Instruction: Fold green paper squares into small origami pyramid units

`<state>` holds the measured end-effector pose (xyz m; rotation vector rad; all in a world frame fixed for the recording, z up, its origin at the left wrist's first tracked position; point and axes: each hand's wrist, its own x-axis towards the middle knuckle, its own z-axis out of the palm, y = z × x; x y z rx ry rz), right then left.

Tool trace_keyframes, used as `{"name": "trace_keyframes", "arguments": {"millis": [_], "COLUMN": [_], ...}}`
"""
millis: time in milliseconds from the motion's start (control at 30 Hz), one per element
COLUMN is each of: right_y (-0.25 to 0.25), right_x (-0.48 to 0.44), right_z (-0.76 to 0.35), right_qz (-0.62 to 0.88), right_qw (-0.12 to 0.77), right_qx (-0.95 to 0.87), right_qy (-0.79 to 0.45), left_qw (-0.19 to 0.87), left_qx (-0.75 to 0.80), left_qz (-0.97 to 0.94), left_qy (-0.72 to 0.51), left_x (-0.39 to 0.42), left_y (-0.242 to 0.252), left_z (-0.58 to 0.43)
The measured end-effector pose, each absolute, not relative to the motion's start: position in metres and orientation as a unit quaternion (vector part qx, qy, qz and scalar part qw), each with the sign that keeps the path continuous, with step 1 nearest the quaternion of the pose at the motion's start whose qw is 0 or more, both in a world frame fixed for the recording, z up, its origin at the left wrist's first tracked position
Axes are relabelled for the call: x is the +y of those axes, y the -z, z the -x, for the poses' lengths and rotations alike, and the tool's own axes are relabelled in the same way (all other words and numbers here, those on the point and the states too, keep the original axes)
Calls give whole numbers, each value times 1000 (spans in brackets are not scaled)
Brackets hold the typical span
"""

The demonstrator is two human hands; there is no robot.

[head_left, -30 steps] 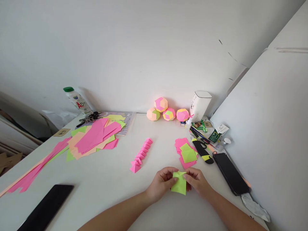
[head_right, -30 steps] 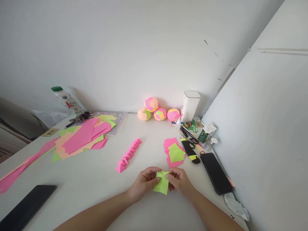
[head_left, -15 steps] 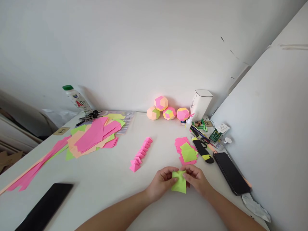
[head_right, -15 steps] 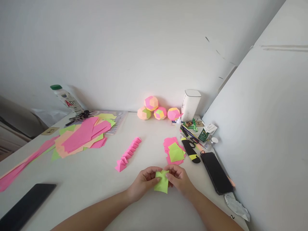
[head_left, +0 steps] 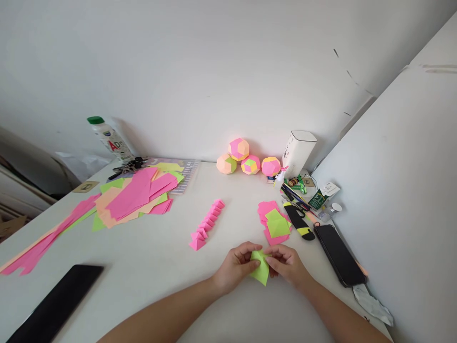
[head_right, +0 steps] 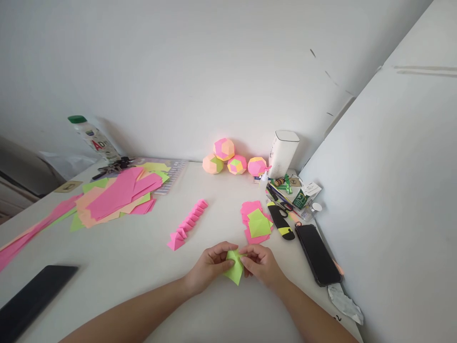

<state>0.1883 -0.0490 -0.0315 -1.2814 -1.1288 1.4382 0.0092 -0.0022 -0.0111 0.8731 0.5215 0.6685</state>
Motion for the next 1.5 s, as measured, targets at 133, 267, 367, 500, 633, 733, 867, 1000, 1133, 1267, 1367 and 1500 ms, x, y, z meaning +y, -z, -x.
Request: {"name": "trace_keyframes", "arguments": {"millis": [133, 267, 367, 500, 633, 733, 867, 1000, 1133, 1267, 1367, 1500], "right_y": [29, 30, 30, 27, 24, 24, 23, 22, 24, 27, 28, 29], "right_x": [-51, -51, -51, -51, -51, -51, -51, -53, -54, -55, -56, -57], "right_z": [-186, -186, -185, -183, -181, -181, -179, -178, -177, -177, -178, -178], "right_qz": [515, 513, 511, 521, 522, 522, 524, 526, 528, 535, 531, 528], "right_qw": [435, 437, 439, 436, 439, 442, 442, 439, 435, 428, 425, 414], "right_qx": [-456, -458, -465, -472, -476, -483, -495, -514, -530, -540, -568, -608], "right_qy": [-581, -580, -575, -562, -556, -548, -534, -516, -500, -489, -463, -424], "left_qw": [831, 826, 819, 827, 829, 830, 836, 841, 841, 833, 816, 796], "left_qx": [224, 228, 247, 246, 245, 244, 247, 241, 242, 262, 289, 316], "left_qz": [-405, -408, -413, -403, -400, -402, -391, -384, -380, -385, -400, -416], "left_qy": [-307, -315, -314, -303, -305, -301, -297, -296, -300, -298, -300, -305], "left_x": [-3, -2, -2, -2, -2, -2, -2, -2, -2, -3, -4, -5], "left_y": [13, 19, 21, 18, 16, 17, 18, 18, 19, 22, 24, 25], "left_z": [-10, -10, -9, -9, -9, -10, -10, -10, -10, -10, -10, -10]}}
